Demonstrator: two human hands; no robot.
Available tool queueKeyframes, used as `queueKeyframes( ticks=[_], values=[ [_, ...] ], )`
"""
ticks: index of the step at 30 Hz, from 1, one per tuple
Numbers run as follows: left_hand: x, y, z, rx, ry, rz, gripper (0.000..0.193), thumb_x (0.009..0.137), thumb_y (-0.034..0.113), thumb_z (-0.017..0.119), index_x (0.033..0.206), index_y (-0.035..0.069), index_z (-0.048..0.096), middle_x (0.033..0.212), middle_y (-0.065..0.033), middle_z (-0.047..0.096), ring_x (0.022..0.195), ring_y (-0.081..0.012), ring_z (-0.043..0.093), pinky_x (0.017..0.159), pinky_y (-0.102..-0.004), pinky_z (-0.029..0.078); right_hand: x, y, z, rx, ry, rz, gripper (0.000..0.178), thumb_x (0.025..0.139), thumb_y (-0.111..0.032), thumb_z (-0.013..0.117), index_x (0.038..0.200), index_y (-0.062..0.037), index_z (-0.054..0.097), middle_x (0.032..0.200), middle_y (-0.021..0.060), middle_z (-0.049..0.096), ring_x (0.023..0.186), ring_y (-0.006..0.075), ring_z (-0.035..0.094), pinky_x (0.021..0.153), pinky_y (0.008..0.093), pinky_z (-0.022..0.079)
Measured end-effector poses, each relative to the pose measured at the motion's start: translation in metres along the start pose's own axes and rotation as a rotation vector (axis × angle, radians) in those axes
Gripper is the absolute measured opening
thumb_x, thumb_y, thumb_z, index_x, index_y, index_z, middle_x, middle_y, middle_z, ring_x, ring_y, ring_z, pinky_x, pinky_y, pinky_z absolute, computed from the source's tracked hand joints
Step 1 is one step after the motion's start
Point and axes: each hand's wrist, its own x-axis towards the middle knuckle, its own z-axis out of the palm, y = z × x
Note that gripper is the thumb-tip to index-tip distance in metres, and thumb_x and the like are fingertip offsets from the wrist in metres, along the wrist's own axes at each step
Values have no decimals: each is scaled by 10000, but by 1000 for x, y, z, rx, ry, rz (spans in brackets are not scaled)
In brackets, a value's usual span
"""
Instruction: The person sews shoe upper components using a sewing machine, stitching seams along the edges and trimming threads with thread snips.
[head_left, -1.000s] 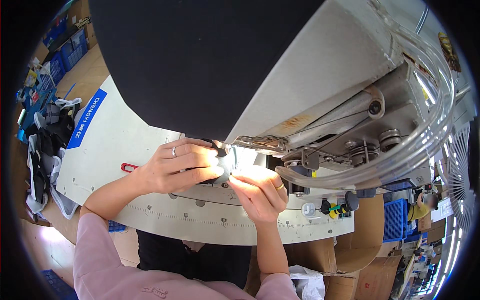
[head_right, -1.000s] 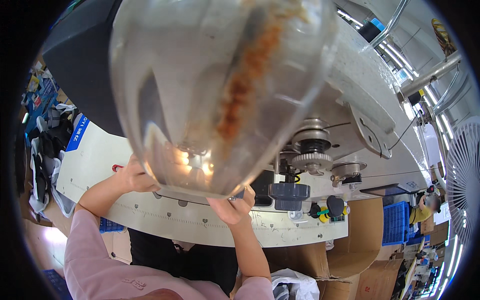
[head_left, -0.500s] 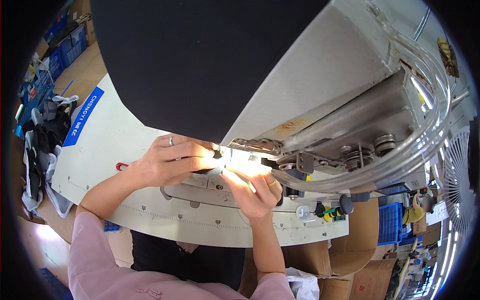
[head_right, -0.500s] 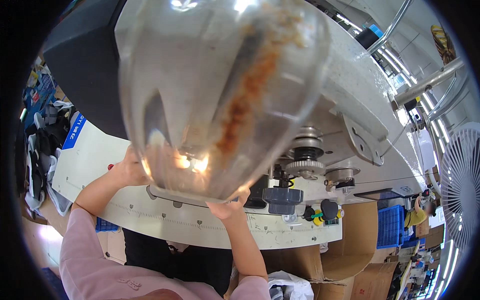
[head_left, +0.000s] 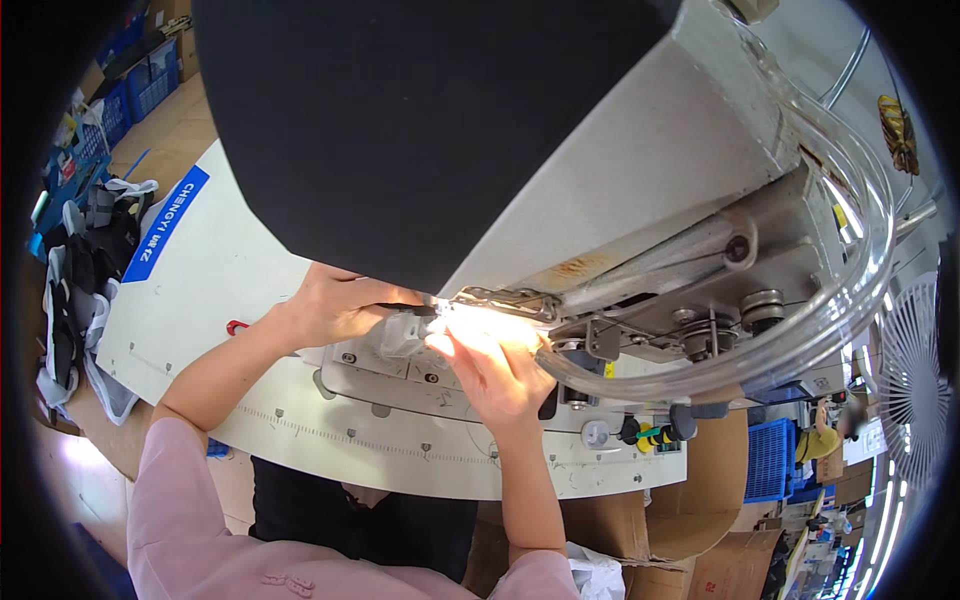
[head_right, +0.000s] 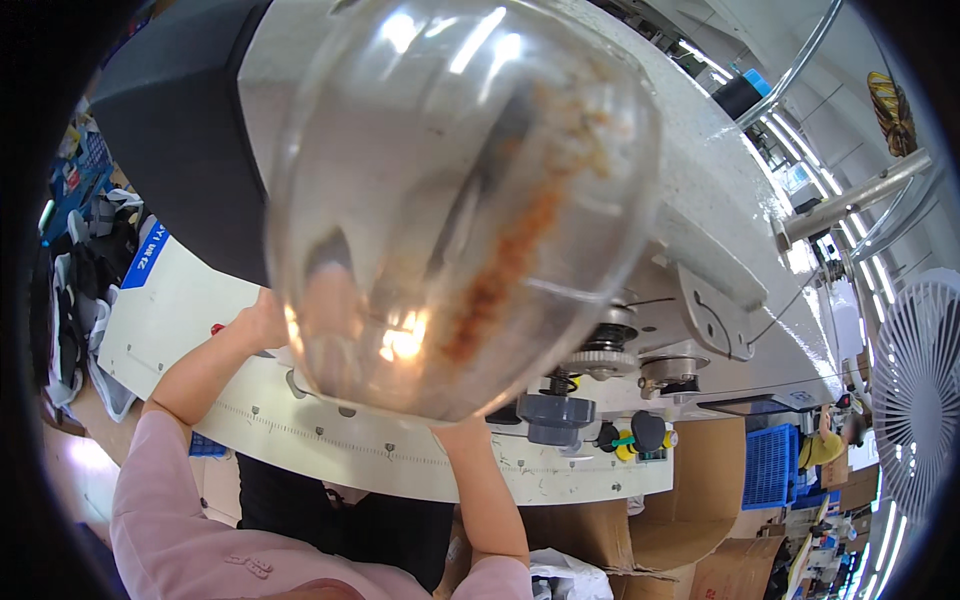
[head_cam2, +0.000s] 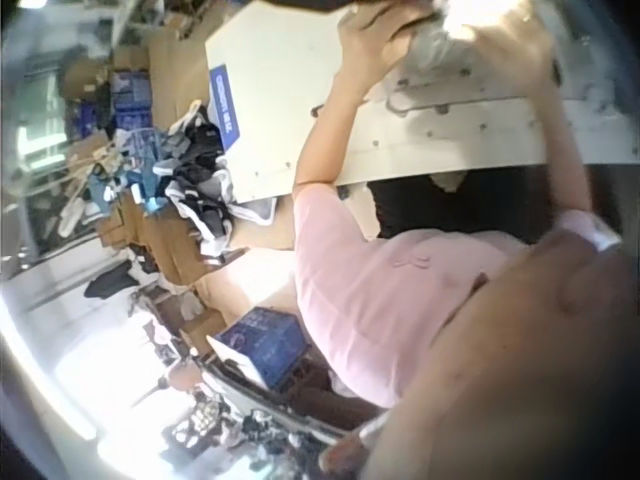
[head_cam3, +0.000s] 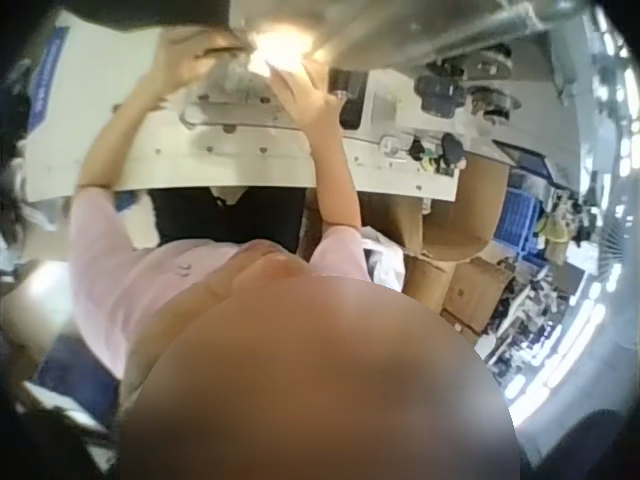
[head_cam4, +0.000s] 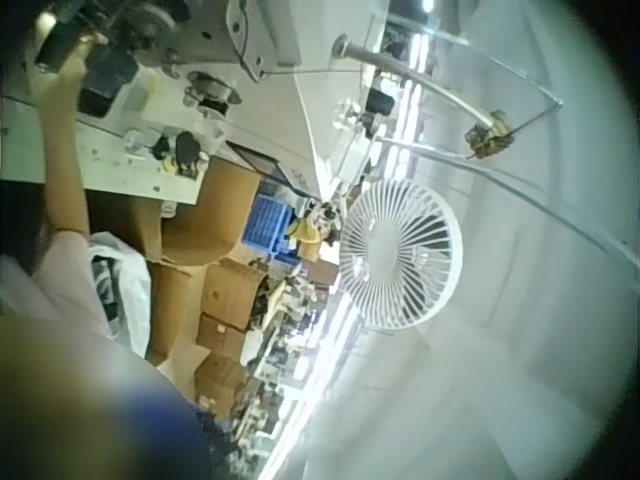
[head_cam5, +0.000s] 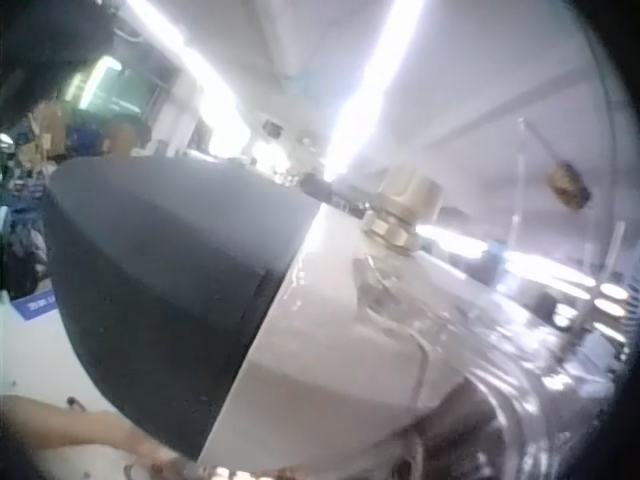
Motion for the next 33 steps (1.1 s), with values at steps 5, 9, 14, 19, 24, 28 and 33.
queueKeyframes(
  ticks=[5, 9, 14, 19, 24, 28, 33],
  values=[
    [3, 8, 5, -42, 65, -12, 263, 605, -25, 759, 850, 69, 746, 870, -27, 724, 740, -180, 674, 648, -298, 534, -22, 4, -3, -262, -35, 8, 248, 687, -185, 883, 855, -102, 721, 791, 0, 669, 704, 144, 648, 658, 290, 520],
    [0, 10, 2, 114, -36, -55, 351, 603, -30, 740, 939, 70, 723, 850, -38, 720, 696, -191, 661, 658, -309, 528, -19, -1, -7, -247, -40, 61, 239, 681, -170, 882, 839, -107, 714, 814, 1, 665, 713, 150, 627, 656, 304, 496],
    [-12, -10, -6, 500, -79, 42, 448, 594, -31, 706, 1027, 85, 692, 1033, -97, 663, 876, -263, 637, 731, -352, 514, -5, -34, -2, -87, 125, 126, 210, 692, -95, 859, 823, -91, 696, 831, 32, 656, 771, 222, 592, 701, 344, 463],
    [-18, -1, -16, 493, 67, -327, 445, 721, -33, 662, 1152, 72, 630, 1130, -112, 584, 809, -251, 601, 692, -358, 501, -14, -74, 26, 58, 44, 141, 309, 689, -79, 850, 956, -60, 694, 984, 85, 676, 872, 230, 613, 740, 351, 460],
    [-14, 101, -45, -26, 341, -506, 553, 796, 79, 681, 1316, -2, 511, 1271, -146, 505, 907, -203, 571, 743, -310, 472, 9, -106, 51, 342, 2, 364, 430, 697, -62, 813, 1090, -19, 643, 1073, 135, 646, 888, 296, 613, 740, 382, 464],
    [-22, 91, -81, 98, 297, -402, 794, 835, 418, 687, 1417, -46, 412, 1405, -187, 431, 1134, -256, 522, 918, -365, 426, 17, -105, 27, 534, -110, 365, 315, 706, -29, 791, 993, -7, 663, 934, 132, 654, 833, 304, 608, 721, 360, 474],
    [-58, 80, -86, -80, 119, -560, 535, 876, 452, 660, 1041, -56, 631, 1000, -139, 681, 995, -258, 648, 1012, -426, 411, 0, -104, 9, 584, -72, 344, 412, 710, -176, 836, 1070, -50, 680, 982, 63, 670, 922, 258, 622, 800, 373, 476]
  ],
)
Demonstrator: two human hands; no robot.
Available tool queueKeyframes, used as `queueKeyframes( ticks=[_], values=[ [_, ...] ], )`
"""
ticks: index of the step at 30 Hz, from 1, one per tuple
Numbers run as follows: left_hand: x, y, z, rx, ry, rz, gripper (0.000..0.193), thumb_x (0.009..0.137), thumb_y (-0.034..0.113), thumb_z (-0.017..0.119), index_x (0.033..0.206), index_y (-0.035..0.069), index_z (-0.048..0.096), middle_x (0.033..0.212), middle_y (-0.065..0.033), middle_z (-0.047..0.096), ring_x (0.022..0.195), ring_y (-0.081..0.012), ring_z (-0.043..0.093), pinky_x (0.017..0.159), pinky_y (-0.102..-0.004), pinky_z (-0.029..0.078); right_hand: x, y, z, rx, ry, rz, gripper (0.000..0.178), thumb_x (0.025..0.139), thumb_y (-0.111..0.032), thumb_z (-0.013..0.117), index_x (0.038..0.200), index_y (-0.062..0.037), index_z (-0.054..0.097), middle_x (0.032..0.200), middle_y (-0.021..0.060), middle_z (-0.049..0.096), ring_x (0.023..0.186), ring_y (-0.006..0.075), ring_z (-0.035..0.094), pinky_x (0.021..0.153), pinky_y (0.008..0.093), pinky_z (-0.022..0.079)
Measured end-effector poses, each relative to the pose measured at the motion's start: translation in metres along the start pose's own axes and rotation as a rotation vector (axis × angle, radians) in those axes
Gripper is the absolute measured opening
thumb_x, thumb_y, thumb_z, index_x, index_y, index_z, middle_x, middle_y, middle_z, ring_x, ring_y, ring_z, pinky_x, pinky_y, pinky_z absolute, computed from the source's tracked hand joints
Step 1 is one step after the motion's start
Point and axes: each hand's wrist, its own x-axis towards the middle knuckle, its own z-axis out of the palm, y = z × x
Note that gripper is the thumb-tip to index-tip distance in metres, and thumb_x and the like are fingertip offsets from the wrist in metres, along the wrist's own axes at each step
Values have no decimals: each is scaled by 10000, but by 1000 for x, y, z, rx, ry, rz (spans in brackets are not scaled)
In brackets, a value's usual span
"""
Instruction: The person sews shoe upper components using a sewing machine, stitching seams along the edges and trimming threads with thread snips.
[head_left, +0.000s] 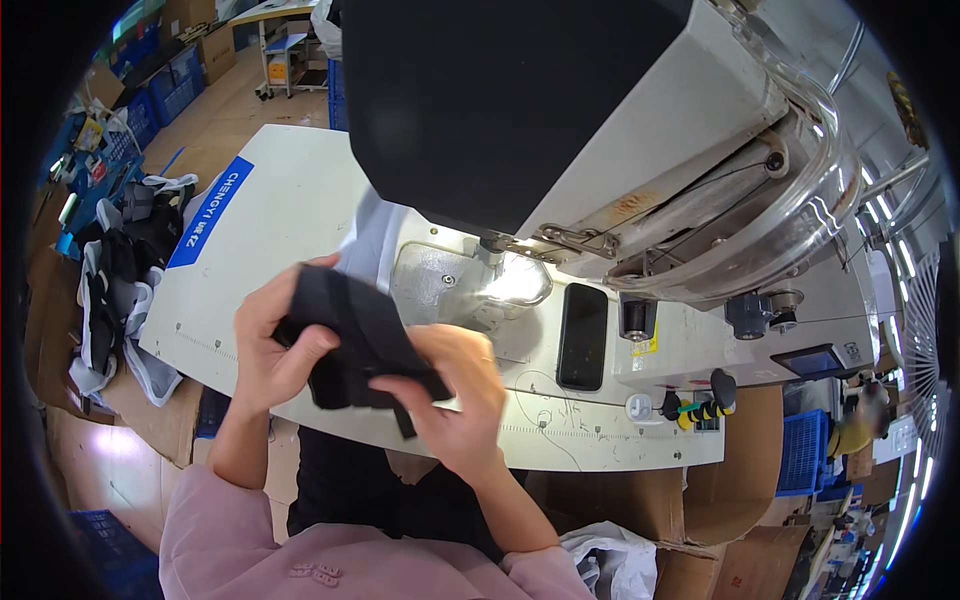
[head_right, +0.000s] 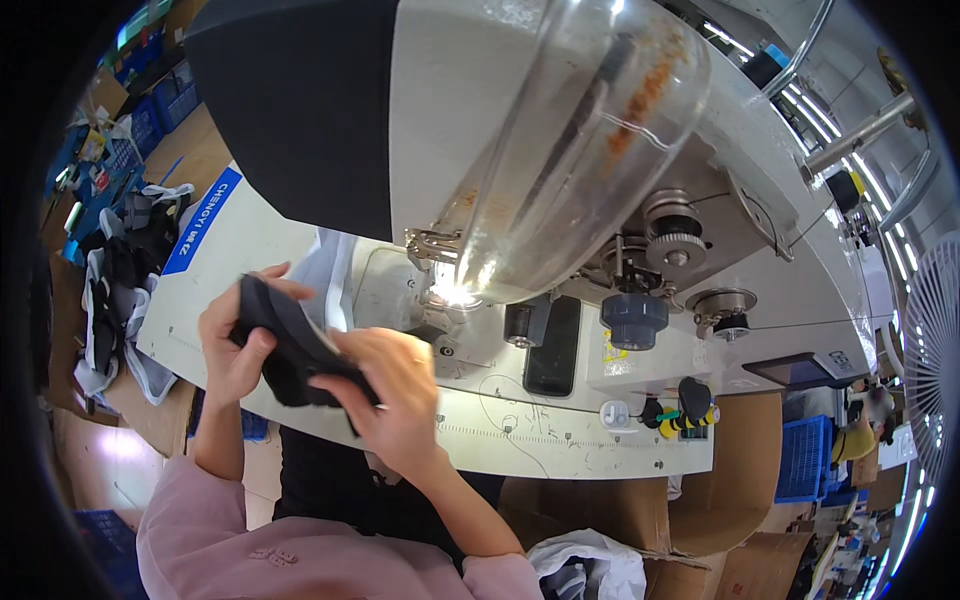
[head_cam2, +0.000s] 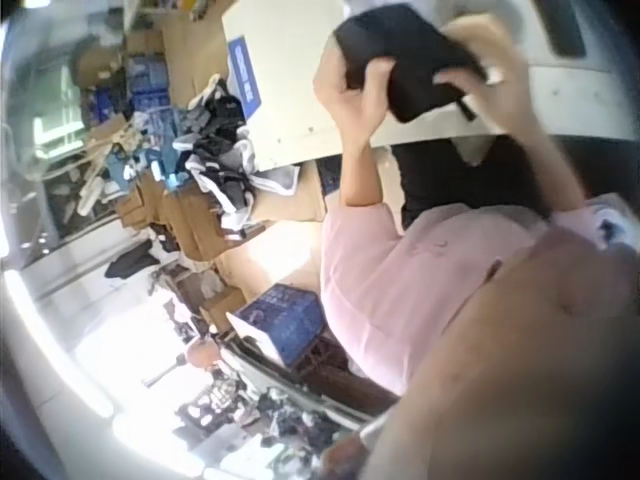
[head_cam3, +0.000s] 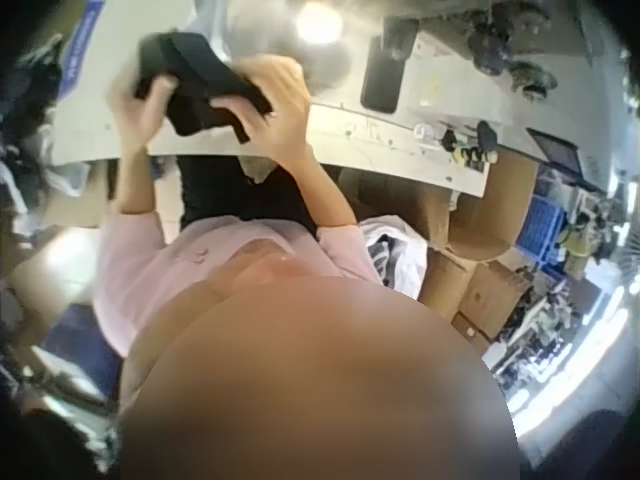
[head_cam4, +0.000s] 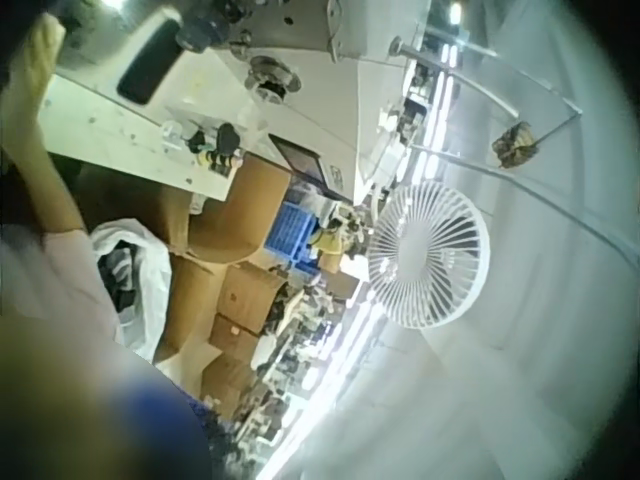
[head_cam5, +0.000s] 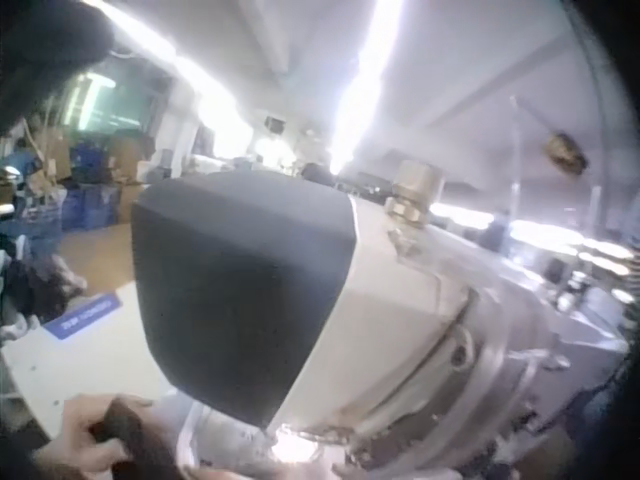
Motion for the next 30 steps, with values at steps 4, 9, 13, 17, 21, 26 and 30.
queueKeyframes(
  ticks=[4, 9, 13, 17, 21, 26, 30],
  values=[
    [-21, -1, 10, -168, 408, -21, 532, 952, 468, 587, 1013, -61, 586, 842, -139, 669, 809, -214, 650, 806, -347, 499, -48, 22, -12, 45, 322, 562, 262, 861, -173, 755, 1020, -21, 612, 904, 69, 637, 839, 147, 614, 737, 272, 485],
    [-32, 6, 29, -179, 469, 82, 534, 960, 517, 516, 885, -12, 535, 792, -114, 592, 705, -203, 589, 691, -307, 481, -44, 22, -8, 1086, -70, 1162, 289, 975, -264, 619, 1100, -3, 608, 1047, 96, 670, 923, 148, 658, 807, 294, 545],
    [-44, 5, 29, -234, 491, 59, 496, 993, 467, 481, 1014, -27, 520, 810, -112, 601, 723, -162, 599, 672, -263, 493, -47, 38, 0, 973, 58, 1079, 276, 996, -268, 580, 1081, -8, 613, 1002, 114, 683, 907, 169, 674, 819, 325, 553],
    [-55, -27, 34, -369, 387, -197, 430, 1001, 337, 556, 1188, -50, 550, 965, -21, 645, 836, -75, 571, 738, -217, 456, -18, 23, -19, 910, 341, 778, 197, 1006, -176, 569, 1046, 7, 633, 884, 26, 654, 764, 64, 573, 725, 218, 459],
    [-17, -6, 48, -509, 55, -285, 383, 968, 272, 609, 1159, -60, 590, 957, -36, 660, 856, -84, 595, 769, -227, 476, -5, 25, -31, 436, 385, 613, 108, 949, -85, 650, 976, 17, 626, 745, -44, 600, 610, -12, 448, 522, 165, 318],
    [16, 11, 60, -510, -194, -304, 367, 905, 188, 690, 1151, -69, 601, 959, -74, 674, 862, -103, 618, 770, -243, 505, -2, 23, -43, 148, 345, 575, 258, 892, 39, 665, 1129, 14, 565, 777, -4, 593, 582, -18, 431, 513, 132, 296],
    [25, 11, 62, -434, -267, -338, 344, 870, 149, 728, 1109, -76, 625, 935, -85, 674, 845, -105, 615, 756, -249, 513, -14, 31, -53, 1, 137, 538, 195, 917, 11, 648, 1109, 4, 679, 824, 1, 617, 630, 4, 462, 509, 151, 327]
  ],
)
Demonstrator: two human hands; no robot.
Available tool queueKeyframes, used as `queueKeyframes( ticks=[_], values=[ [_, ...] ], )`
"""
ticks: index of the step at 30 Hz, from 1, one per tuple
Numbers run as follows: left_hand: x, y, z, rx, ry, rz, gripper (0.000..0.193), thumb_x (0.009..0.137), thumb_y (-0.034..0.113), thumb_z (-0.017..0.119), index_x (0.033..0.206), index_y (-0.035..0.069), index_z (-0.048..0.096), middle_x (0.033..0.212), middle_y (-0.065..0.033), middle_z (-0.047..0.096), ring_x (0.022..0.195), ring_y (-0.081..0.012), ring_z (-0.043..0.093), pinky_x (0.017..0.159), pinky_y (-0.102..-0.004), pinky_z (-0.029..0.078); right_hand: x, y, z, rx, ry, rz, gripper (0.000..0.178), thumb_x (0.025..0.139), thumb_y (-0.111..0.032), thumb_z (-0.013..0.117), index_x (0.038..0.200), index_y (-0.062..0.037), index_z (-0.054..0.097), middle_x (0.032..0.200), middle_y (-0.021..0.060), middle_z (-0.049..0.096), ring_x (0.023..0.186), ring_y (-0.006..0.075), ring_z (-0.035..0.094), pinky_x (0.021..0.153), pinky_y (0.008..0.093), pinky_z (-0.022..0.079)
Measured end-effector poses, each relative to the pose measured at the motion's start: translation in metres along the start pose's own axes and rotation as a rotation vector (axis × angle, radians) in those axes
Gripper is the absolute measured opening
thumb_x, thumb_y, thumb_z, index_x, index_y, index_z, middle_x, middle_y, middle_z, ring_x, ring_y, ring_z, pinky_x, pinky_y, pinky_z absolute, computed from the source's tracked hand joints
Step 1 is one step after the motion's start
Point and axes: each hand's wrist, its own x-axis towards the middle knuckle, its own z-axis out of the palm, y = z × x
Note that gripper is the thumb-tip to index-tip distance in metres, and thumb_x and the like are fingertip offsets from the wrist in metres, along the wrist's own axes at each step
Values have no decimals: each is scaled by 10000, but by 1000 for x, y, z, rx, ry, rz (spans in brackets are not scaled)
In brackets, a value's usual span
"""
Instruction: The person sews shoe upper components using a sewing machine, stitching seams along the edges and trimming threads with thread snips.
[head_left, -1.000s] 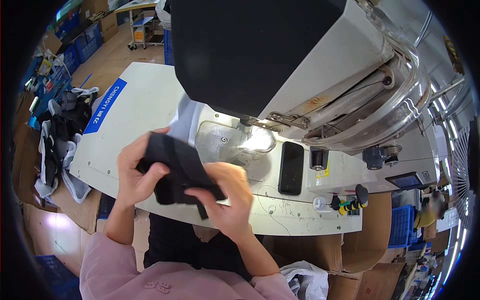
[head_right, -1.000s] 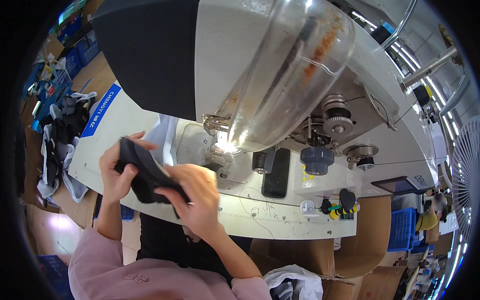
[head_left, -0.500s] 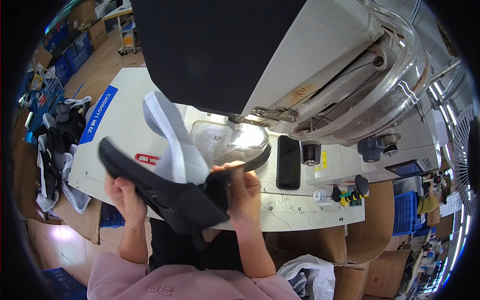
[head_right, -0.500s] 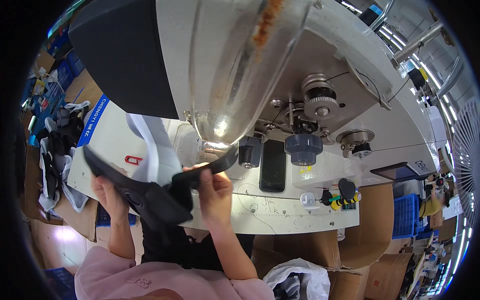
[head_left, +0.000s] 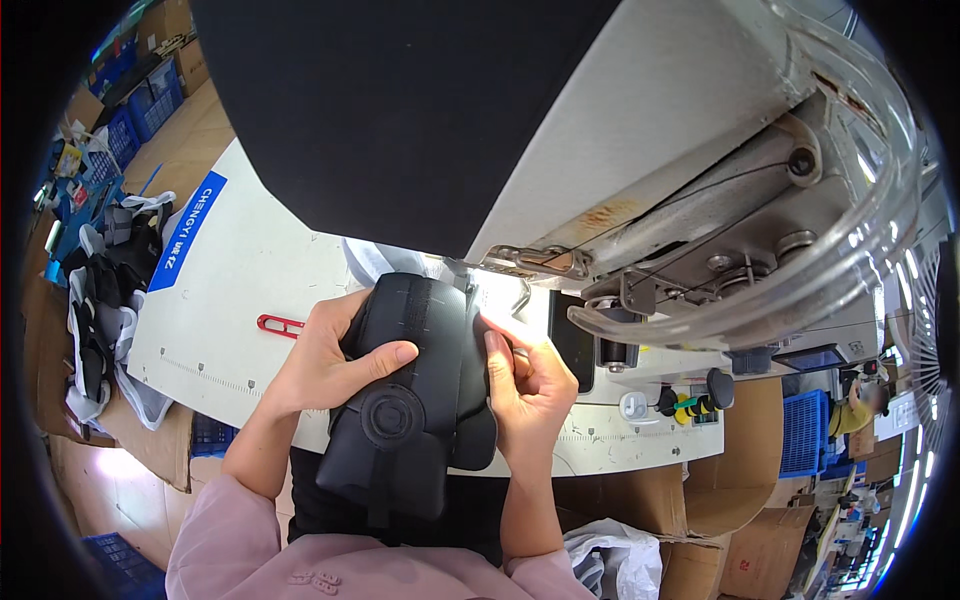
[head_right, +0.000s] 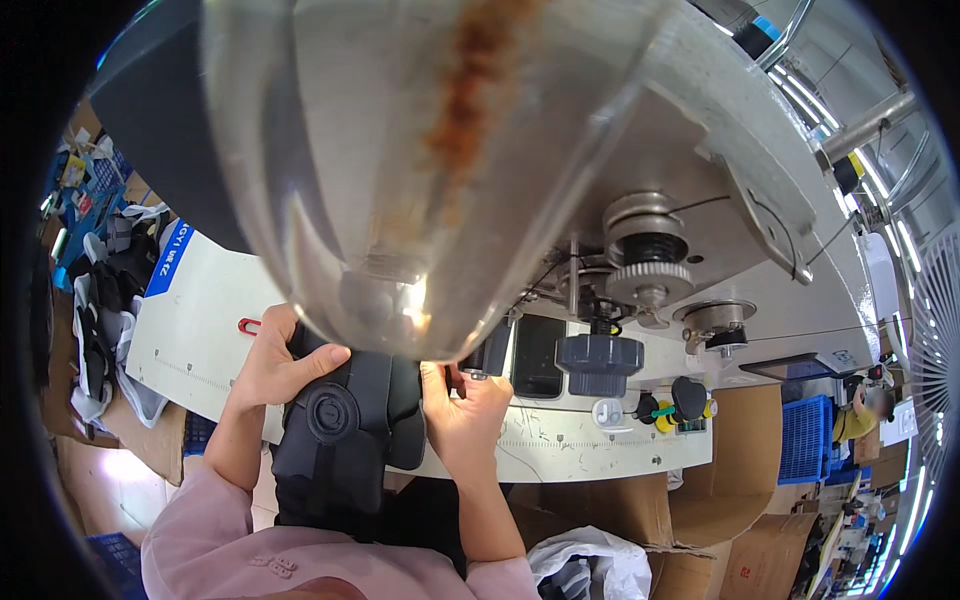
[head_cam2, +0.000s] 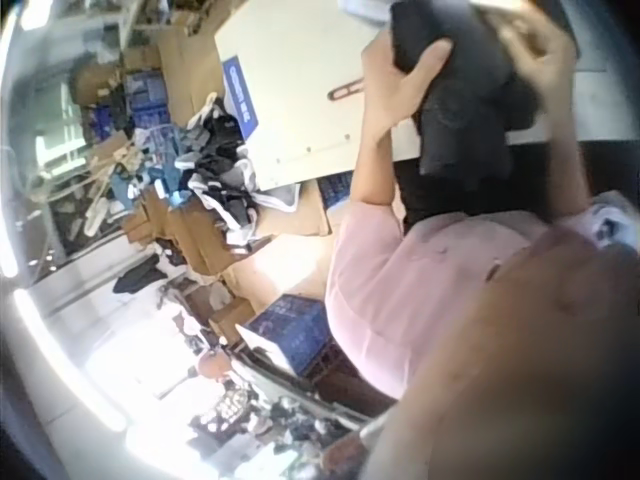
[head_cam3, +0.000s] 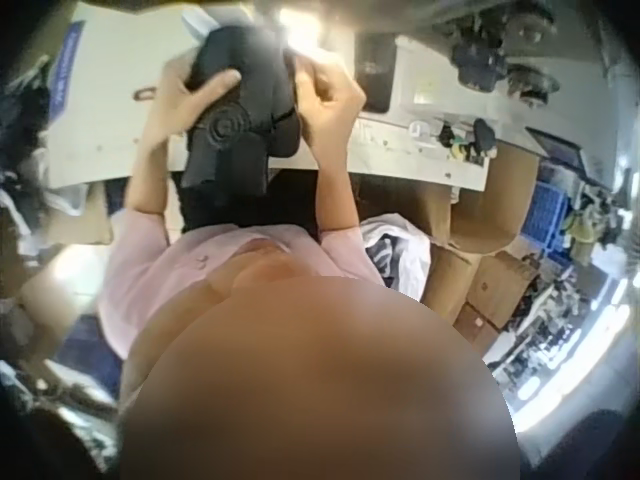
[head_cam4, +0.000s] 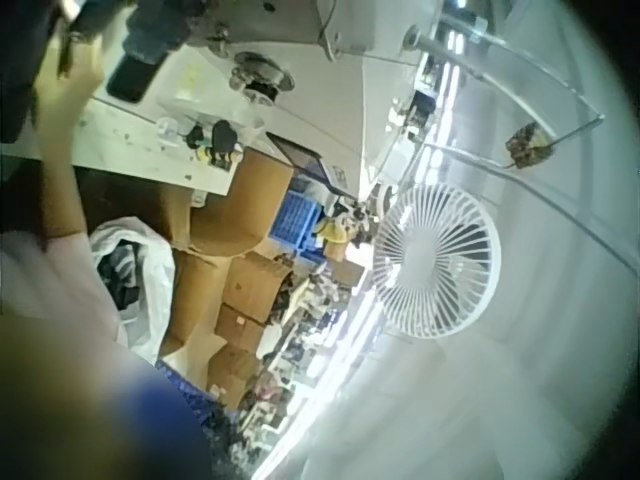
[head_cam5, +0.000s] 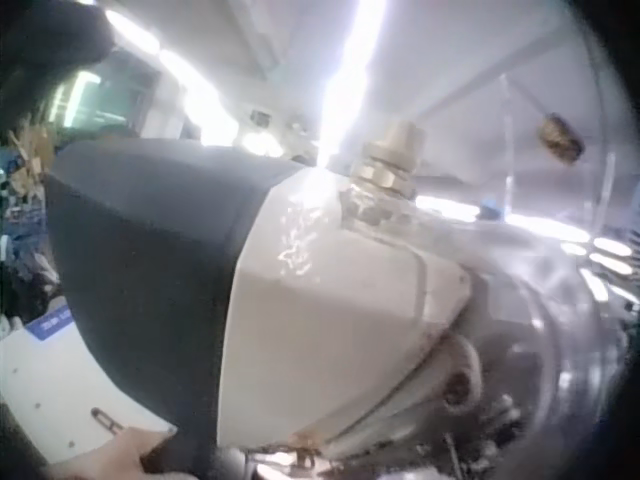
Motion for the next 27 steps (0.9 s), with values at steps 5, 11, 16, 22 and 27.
queueKeyframes(
  ticks=[5, 11, 16, 22, 27],
  values=[
    [8, 1, 1, 63, -41, 113, 318, 878, 169, 723, 1078, -64, 643, 917, -85, 674, 824, -100, 607, 741, -251, 510, 3, -9, -6, -229, -17, -139, 164, 931, -49, 648, 1064, -63, 742, 819, 6, 633, 640, 27, 469, 495, 173, 343],
    [16, -1, 1, 96, -94, 43, 280, 886, 169, 711, 1046, -52, 650, 836, -55, 669, 759, -88, 589, 684, -251, 497, 8, -4, -7, -186, -4, -134, 175, 936, -54, 639, 1085, -55, 732, 885, 31, 646, 647, 24, 468, 485, 178, 343],
    [20, -4, 4, 37, -67, -24, 265, 890, 170, 705, 1031, -47, 649, 819, -40, 658, 734, -82, 577, 657, -245, 484, 11, -3, -8, -66, -3, -114, 184, 936, -54, 638, 1094, -65, 733, 905, 24, 659, 643, 20, 459, 479, 175, 332],
    [21, -8, 1, 13, -94, -8, 275, 891, 169, 703, 1047, -51, 646, 837, -47, 664, 753, -87, 586, 677, -248, 491, 13, -13, -8, -83, -16, -44, 77, 888, -18, 613, 830, 31, 600, 624, 97, 536, 519, 147, 459, 500, 308, 366],
    [23, -3, 2, 32, -89, -31, 308, 891, 177, 706, 1085, -55, 645, 866, -59, 676, 770, -93, 595, 697, -251, 497, 14, -22, -9, -140, -6, -29, 61, 887, -19, 623, 852, 30, 622, 619, 106, 533, 506, 180, 457, 497, 333, 360]
  ],
)
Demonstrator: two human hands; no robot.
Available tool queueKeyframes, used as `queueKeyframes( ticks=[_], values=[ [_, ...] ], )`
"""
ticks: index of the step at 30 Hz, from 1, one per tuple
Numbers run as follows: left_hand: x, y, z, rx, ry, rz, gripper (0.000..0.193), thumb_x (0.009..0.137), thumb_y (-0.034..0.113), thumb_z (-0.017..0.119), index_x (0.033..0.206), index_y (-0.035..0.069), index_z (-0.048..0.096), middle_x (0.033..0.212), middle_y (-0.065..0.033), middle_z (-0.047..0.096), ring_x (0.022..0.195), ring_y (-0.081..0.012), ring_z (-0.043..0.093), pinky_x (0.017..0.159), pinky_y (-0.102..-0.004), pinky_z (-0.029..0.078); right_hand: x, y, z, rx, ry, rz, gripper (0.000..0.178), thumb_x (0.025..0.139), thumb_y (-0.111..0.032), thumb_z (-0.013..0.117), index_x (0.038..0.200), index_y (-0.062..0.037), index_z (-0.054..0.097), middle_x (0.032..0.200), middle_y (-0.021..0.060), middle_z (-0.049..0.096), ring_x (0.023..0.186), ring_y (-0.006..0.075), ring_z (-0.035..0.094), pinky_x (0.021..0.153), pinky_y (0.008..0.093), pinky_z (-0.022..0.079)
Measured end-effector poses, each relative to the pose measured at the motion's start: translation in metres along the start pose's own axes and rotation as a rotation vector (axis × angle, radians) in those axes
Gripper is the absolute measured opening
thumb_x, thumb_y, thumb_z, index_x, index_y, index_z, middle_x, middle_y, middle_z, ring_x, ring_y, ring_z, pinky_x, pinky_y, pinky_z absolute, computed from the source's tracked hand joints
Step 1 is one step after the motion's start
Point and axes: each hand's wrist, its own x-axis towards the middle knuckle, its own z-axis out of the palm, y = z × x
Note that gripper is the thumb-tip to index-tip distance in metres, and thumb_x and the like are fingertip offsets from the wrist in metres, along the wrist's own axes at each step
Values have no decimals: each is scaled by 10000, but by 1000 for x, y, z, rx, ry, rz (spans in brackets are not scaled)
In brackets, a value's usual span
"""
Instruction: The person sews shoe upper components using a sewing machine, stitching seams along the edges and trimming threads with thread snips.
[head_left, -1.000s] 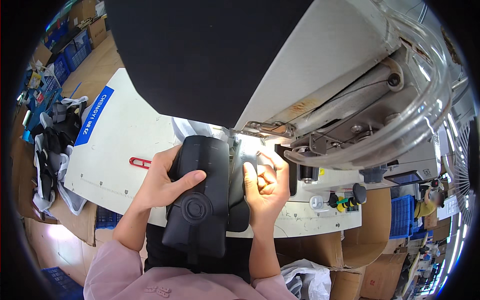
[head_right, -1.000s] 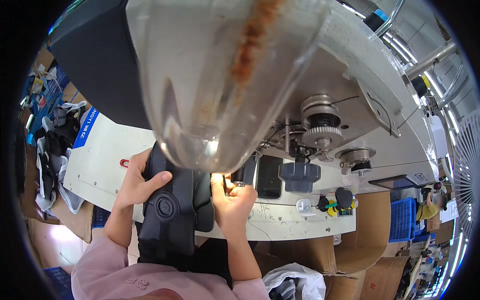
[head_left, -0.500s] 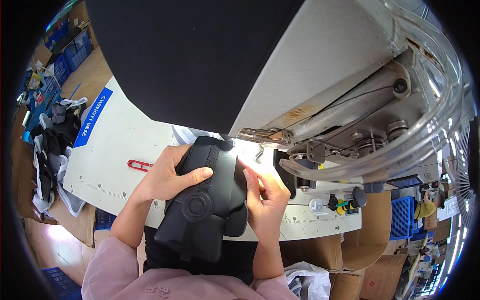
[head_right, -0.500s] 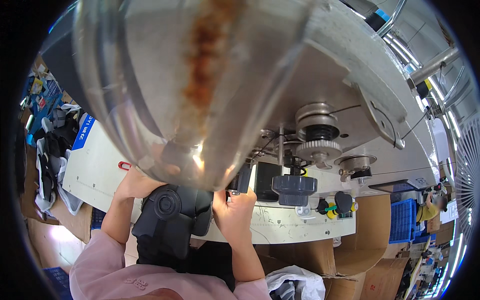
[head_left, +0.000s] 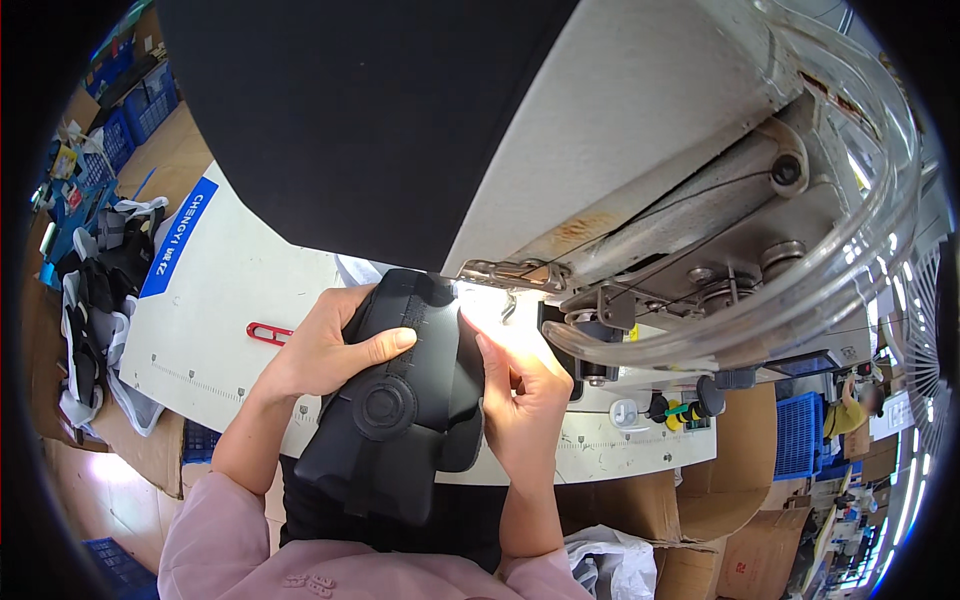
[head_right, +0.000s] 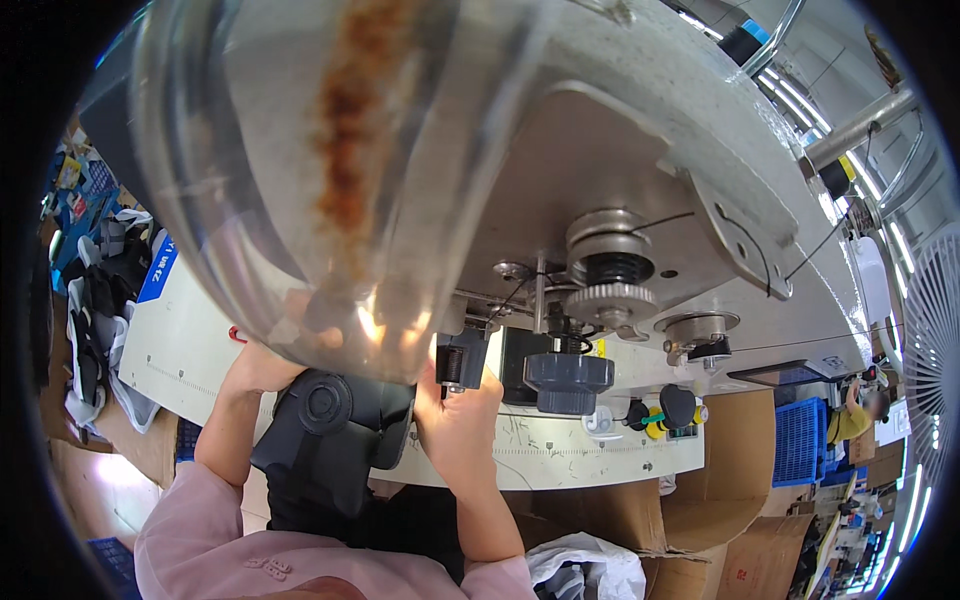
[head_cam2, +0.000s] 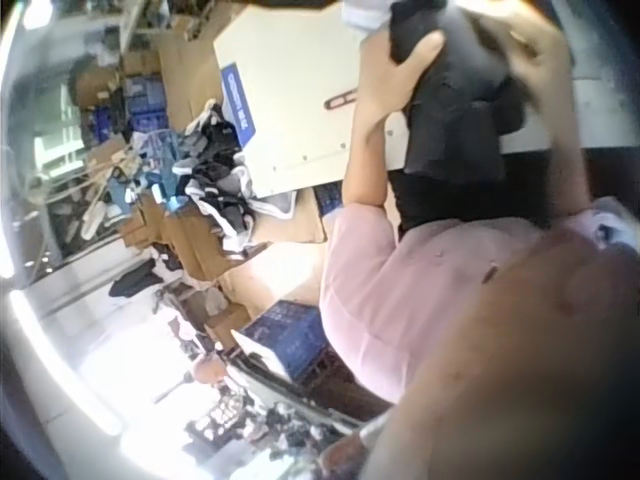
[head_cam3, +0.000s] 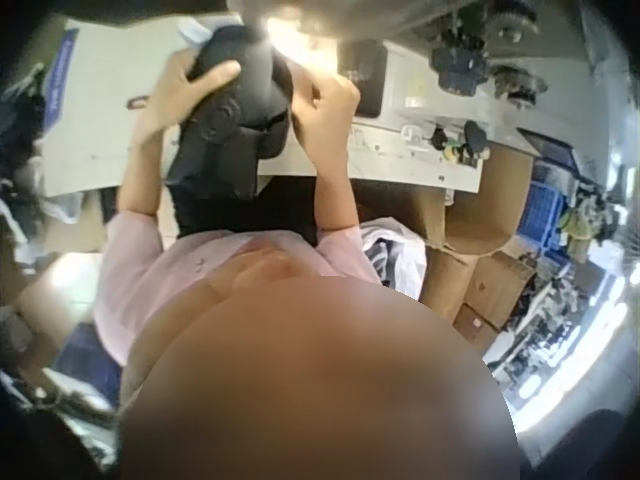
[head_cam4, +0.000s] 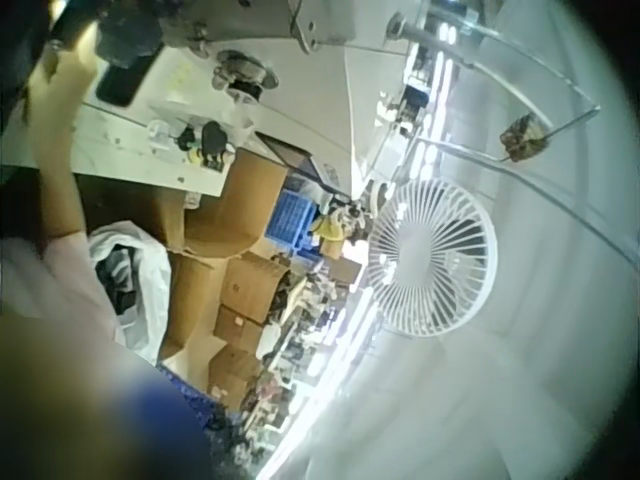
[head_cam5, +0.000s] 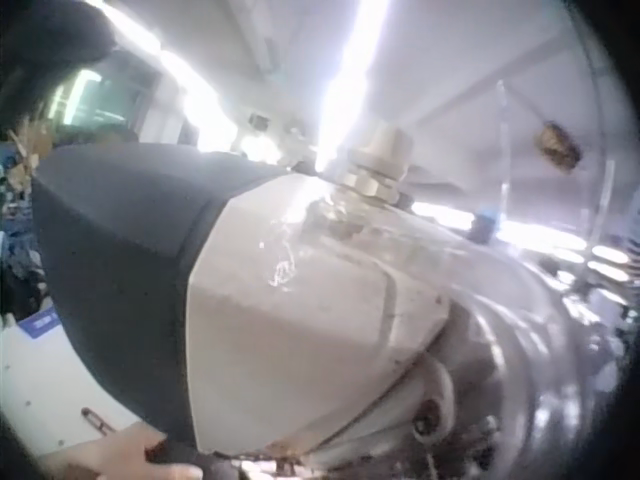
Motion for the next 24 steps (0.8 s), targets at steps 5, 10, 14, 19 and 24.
queueKeyframes(
  ticks=[5, 10, 14, 19, 24],
  values=[
    [3, 1, -4, -39, -4, -7, 331, 891, 195, 713, 1092, -58, 647, 864, -56, 677, 774, -90, 596, 703, -251, 497, 3, -6, 5, -108, 8, -33, 208, 920, -47, 638, 1107, -54, 726, 768, 52, 618, 585, 61, 441, 502, 219, 369],
    [5, 1, -9, 10, -14, -49, 384, 883, 251, 731, 1084, -66, 648, 852, -45, 670, 772, -84, 589, 696, -251, 495, -3, 2, 7, -213, 13, -160, 204, 936, -55, 624, 1114, -40, 722, 824, 69, 653, 601, 59, 455, 507, 219, 380],
    [5, -3, -13, 8, -25, -80, 406, 877, 272, 738, 1084, -65, 650, 855, -46, 668, 779, -86, 589, 700, -254, 495, -3, -5, 7, -188, -10, -57, 200, 943, -51, 620, 1113, -47, 725, 859, 71, 657, 647, 48, 496, 520, 210, 406],
    [-1, 14, -9, 353, 168, -20, 510, 798, 312, 796, 1119, -42, 616, 957, -99, 661, 866, -208, 616, 787, -316, 488, -5, 3, 4, 435, -42, 172, 281, 917, -8, 626, 1194, 36, 635, 1013, 64, 657, 808, 60, 566, 721, 187, 447],
    [-38, 64, -13, 369, -94, 340, 673, 657, 292, 868, 1205, 31, 578, 1298, -156, 542, 1215, -350, 505, 1040, -473, 367, -16, 25, -18, 671, -155, 250, 246, 923, -10, 628, 1156, 66, 600, 1021, 73, 679, 854, 88, 622, 768, 235, 495]
  ],
)
